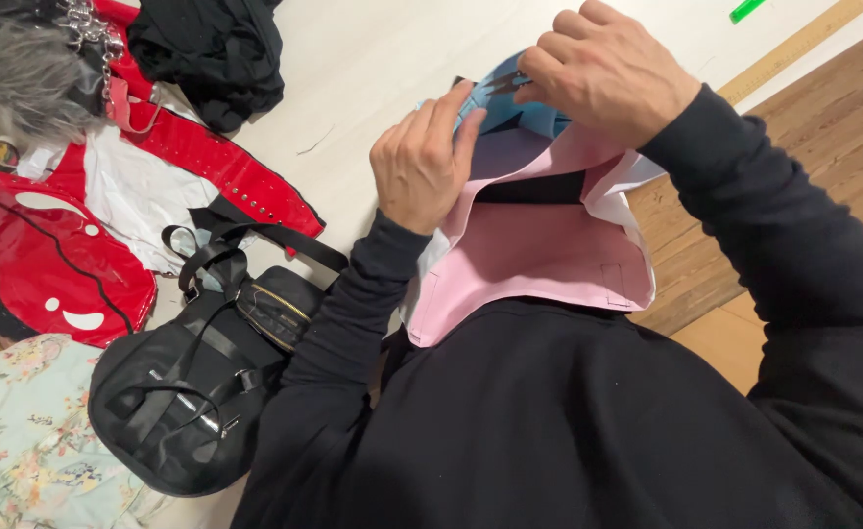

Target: The recorder uses thread-clipping scissors to trim loose threads and adjust the interior of several fabric bags.

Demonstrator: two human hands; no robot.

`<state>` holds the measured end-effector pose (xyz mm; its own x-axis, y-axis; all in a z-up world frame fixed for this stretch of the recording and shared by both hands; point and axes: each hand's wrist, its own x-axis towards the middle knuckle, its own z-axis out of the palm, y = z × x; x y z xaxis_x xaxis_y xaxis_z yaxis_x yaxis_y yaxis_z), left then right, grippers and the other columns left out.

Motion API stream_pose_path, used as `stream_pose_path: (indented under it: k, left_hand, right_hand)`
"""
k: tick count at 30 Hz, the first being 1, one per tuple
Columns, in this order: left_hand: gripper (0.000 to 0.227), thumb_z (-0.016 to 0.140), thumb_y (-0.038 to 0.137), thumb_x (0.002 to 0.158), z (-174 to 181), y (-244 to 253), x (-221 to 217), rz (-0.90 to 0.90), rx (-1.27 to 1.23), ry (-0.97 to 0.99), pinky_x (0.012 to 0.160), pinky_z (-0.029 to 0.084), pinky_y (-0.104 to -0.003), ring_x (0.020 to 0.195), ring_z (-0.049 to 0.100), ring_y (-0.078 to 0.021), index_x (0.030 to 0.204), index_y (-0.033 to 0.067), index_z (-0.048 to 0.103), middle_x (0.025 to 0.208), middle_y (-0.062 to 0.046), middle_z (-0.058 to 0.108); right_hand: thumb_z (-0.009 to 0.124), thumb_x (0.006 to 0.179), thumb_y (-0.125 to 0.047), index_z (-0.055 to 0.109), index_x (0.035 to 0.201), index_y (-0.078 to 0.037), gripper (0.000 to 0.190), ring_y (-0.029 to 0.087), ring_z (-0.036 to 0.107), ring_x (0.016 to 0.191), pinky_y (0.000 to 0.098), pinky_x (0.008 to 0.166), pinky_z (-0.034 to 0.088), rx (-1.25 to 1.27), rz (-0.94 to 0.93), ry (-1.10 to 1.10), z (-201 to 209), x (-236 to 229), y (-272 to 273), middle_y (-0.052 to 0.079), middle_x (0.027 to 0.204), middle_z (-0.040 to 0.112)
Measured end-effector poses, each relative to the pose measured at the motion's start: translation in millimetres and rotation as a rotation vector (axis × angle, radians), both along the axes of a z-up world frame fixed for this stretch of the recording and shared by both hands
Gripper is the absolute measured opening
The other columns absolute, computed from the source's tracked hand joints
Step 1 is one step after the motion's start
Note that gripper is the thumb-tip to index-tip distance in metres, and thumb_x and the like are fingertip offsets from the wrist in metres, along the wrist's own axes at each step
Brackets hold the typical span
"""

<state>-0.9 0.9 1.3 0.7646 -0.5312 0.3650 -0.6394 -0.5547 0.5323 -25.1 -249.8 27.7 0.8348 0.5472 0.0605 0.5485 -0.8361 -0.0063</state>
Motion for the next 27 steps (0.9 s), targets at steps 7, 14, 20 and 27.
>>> stream_pose_path:
  k: [7, 14, 20, 27]
  left_hand:
    - [0.012, 0.073, 0.013, 0.099, -3, 3, -4, 0.110, -0.033, 0.021, 0.061, 0.049, -0.035, 0.064, 0.066, -0.0241, 0.111, 0.0116, 0.069, 0.083, -0.006, 0.071]
    - [0.014, 0.074, 0.007, 0.099, -8, 3, -7, 0.073, 0.018, -0.064, 0.056, 0.045, -0.036, 0.059, 0.062, -0.0236, 0.112, 0.0068, 0.070, 0.077, -0.007, 0.068]
    - [0.016, 0.073, 0.006, 0.100, -20, 7, -8, 0.036, 0.009, -0.120, 0.055, 0.044, -0.034, 0.062, 0.065, -0.0203, 0.115, 0.0074, 0.068, 0.084, -0.006, 0.072]
    - [0.012, 0.070, 0.006, 0.101, -12, 6, -8, 0.027, 0.007, -0.073, 0.057, 0.046, -0.034, 0.065, 0.065, -0.0220, 0.112, 0.0084, 0.067, 0.094, -0.006, 0.074]
  right_hand:
    - [0.067, 0.107, -0.041, 0.063, 0.102, -0.011, 0.030, 0.017, 0.061, 0.093, 0.0309, 0.089, 0.048, 0.000, 0.002, 0.013, 3, 0, 2, -0.001, 0.093, 0.064]
    - [0.066, 0.107, -0.041, 0.063, 0.097, -0.012, 0.031, 0.016, 0.060, 0.090, 0.0296, 0.088, 0.046, -0.078, 0.054, -0.023, 7, 8, 8, -0.001, 0.090, 0.064]
    - [0.067, 0.104, -0.038, 0.063, 0.100, -0.013, 0.026, 0.015, 0.061, 0.093, 0.0290, 0.090, 0.046, -0.047, 0.137, -0.028, 7, 15, 5, -0.002, 0.091, 0.064]
    - [0.066, 0.102, -0.038, 0.063, 0.098, -0.015, 0.024, 0.015, 0.061, 0.095, 0.0294, 0.091, 0.047, -0.052, 0.200, -0.025, 13, 26, 8, -0.004, 0.091, 0.065]
